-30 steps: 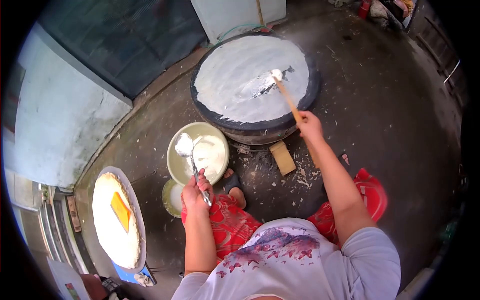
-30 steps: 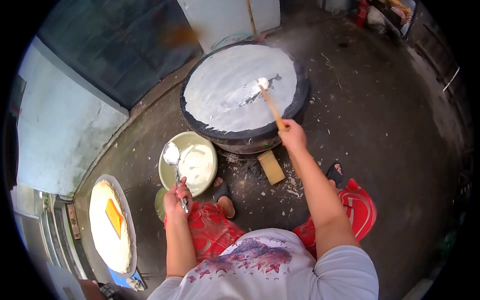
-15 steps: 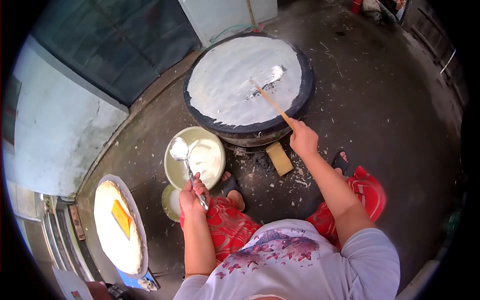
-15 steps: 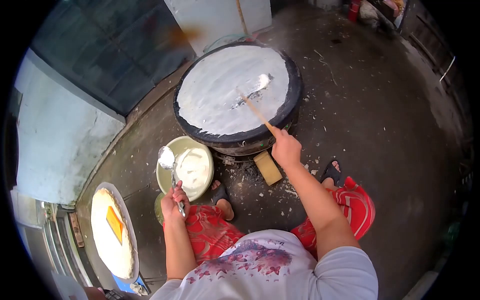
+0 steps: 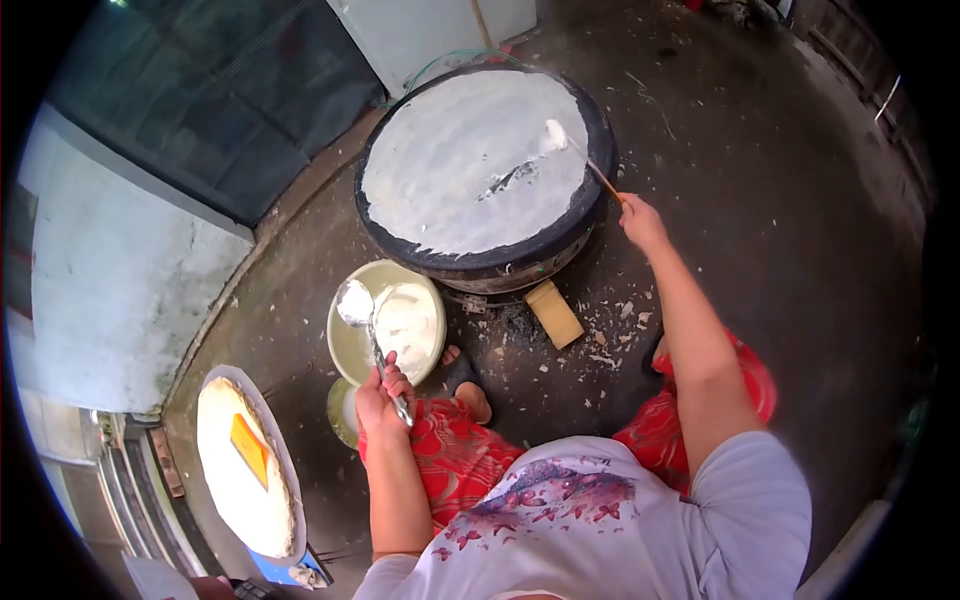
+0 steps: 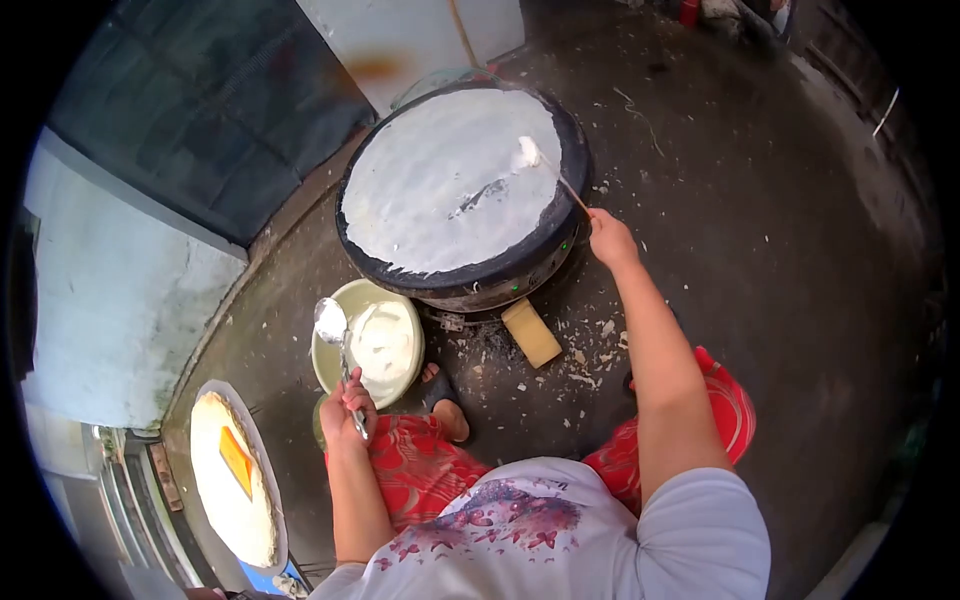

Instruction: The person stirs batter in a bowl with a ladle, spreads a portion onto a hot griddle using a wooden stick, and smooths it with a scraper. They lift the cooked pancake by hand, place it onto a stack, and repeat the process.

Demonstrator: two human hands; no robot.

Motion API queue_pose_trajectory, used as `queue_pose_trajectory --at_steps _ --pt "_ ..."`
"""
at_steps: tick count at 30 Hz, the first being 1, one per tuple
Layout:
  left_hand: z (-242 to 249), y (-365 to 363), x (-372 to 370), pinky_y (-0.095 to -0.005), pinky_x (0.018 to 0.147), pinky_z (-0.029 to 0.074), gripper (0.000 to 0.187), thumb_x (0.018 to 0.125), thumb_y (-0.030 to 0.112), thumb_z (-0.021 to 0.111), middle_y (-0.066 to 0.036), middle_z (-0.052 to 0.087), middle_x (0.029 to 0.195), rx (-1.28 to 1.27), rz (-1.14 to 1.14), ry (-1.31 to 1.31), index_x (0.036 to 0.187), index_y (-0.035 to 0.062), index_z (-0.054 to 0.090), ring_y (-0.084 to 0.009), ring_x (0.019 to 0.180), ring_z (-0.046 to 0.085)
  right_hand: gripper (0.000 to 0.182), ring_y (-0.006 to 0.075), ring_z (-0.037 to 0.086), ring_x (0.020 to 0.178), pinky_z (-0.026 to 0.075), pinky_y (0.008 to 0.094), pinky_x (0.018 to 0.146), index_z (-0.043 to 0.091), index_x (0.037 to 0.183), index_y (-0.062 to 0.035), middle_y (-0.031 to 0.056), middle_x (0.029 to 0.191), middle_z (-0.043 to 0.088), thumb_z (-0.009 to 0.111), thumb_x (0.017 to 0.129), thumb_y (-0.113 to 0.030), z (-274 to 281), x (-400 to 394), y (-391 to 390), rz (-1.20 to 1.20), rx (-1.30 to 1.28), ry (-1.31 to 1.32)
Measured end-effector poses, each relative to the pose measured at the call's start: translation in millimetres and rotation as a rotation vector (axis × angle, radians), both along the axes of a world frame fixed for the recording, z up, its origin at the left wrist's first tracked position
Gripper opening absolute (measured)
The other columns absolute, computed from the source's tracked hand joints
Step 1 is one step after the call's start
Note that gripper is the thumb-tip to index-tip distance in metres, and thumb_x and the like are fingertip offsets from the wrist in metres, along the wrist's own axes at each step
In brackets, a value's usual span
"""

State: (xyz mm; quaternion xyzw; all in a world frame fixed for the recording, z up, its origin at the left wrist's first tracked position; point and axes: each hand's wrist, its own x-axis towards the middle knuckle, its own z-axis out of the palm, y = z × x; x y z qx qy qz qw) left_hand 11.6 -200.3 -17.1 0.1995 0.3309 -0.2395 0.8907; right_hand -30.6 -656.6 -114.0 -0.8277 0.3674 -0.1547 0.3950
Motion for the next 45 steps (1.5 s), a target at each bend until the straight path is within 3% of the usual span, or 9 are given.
queue_pose_trajectory --at_steps 7,10,14,24,27,30,32,40,45 --pt "0 -1 2 -0.0194 0.042 0.035 0.034 0.093 0.023 0.032 -0.004 0.045 0.069 -0.022 -0.017 0.001 0.104 -0.0058 0.046 -0.0084 0.050 0.039 0.026 0.0108 0.052 0.062 0.044 0.0248 0.059 0.057 0.110 -0.0081 0.0044 0.080 0.061 0.046 0.087 -0.015 51 -41 0 0.153 0.413 0.006" --pt "0 -5 0 -0.0195 0.042 0.035 0.034 0.093 0.023 0.032 -0.004 0.045 0.071 0.024 -0.037 -0.036 0.104 -0.0055 0.046 -0.0086 0.050 0.038 0.027 0.0109 0.052 0.063 0.045 0.0251 0.060 0.057 0.111 -0.0089 0.0039 0.079 0.061 0.047 0.087 -0.016 -16 -23 -13 -0.062 0.267 -0.180" --pt "-1 -7 0 -0.0200 0.041 0.034 0.033 0.093 0.022 0.032 -0.005 0.045 0.071 0.031 -0.083 -0.060 0.105 -0.0052 0.045 -0.0092 0.050 0.038 0.025 0.0264 0.059 0.089 0.044 0.0338 0.078 0.059 0.106 -0.0125 0.0145 0.097 0.061 0.049 0.083 -0.018 -4 -6 38 0.197 0.079 -0.037" --pt "8 -15 -9 -0.0212 0.040 0.032 0.033 0.093 0.022 0.031 -0.007 0.047 0.068 0.183 -0.293 -0.246 0.107 -0.0045 0.045 -0.0108 0.048 0.037 0.025 0.0255 0.059 0.092 0.045 0.0333 0.078 0.060 0.106 -0.0163 0.0114 0.100 0.061 0.050 0.083 -0.018 1 -21 80 0.127 0.076 -0.077" --pt "18 -22 -15 -0.0205 0.038 0.032 0.034 0.092 0.022 0.035 -0.007 0.050 0.065 0.273 -0.384 -0.318 0.109 -0.0054 0.045 -0.0095 0.044 0.038 0.025 0.0229 0.061 0.082 0.047 0.0324 0.072 0.060 0.106 -0.0166 0.0115 0.091 0.063 0.048 0.084 -0.016 31 -28 95 0.206 -0.080 -0.017" --pt "31 -28 -22 -0.0215 0.036 0.032 0.033 0.091 0.022 0.035 -0.008 0.051 0.063 0.367 -0.478 -0.398 0.109 -0.0050 0.045 -0.0107 0.042 0.038 0.026 0.0174 0.061 0.066 0.047 0.0307 0.062 0.058 0.109 -0.0152 0.0101 0.075 0.063 0.045 0.086 -0.015 26 -38 82 0.300 0.117 0.001" --pt "35 -35 -25 -0.0227 0.035 0.032 0.032 0.091 0.021 0.034 -0.009 0.052 0.062 0.381 -0.473 -0.396 0.107 -0.0050 0.046 -0.0120 0.041 0.039 0.028 0.0128 0.058 0.055 0.046 0.0293 0.057 0.056 0.112 -0.0129 0.0080 0.063 0.060 0.043 0.087 -0.014 -1 -44 88 -0.017 0.181 -0.184" --pt "22 -79 -6 -0.0245 0.034 0.037 0.022 0.089 0.018 0.038 -0.010 0.053 0.061 0.538 -0.613 -0.490 0.089 -0.0008 0.048 -0.0141 0.040 0.045 0.027 0.0181 0.060 0.059 0.046 0.0299 0.058 0.056 0.110 -0.0100 0.0106 0.065 0.061 0.043 0.087 -0.014 10 -35 149 0.201 0.165 -0.185" --pt "5 -111 11 -0.0262 0.035 0.039 0.018 0.086 0.015 0.038 -0.009 0.052 0.062 0.755 -0.635 -0.522 0.083 -0.0003 0.047 -0.0138 0.043 0.046 0.027 0.0200 0.060 0.060 0.046 0.0317 0.059 0.055 0.111 -0.0100 0.0120 0.066 0.061 0.043 0.087 -0.013 -12 -37 174 -0.010 0.175 -0.155"
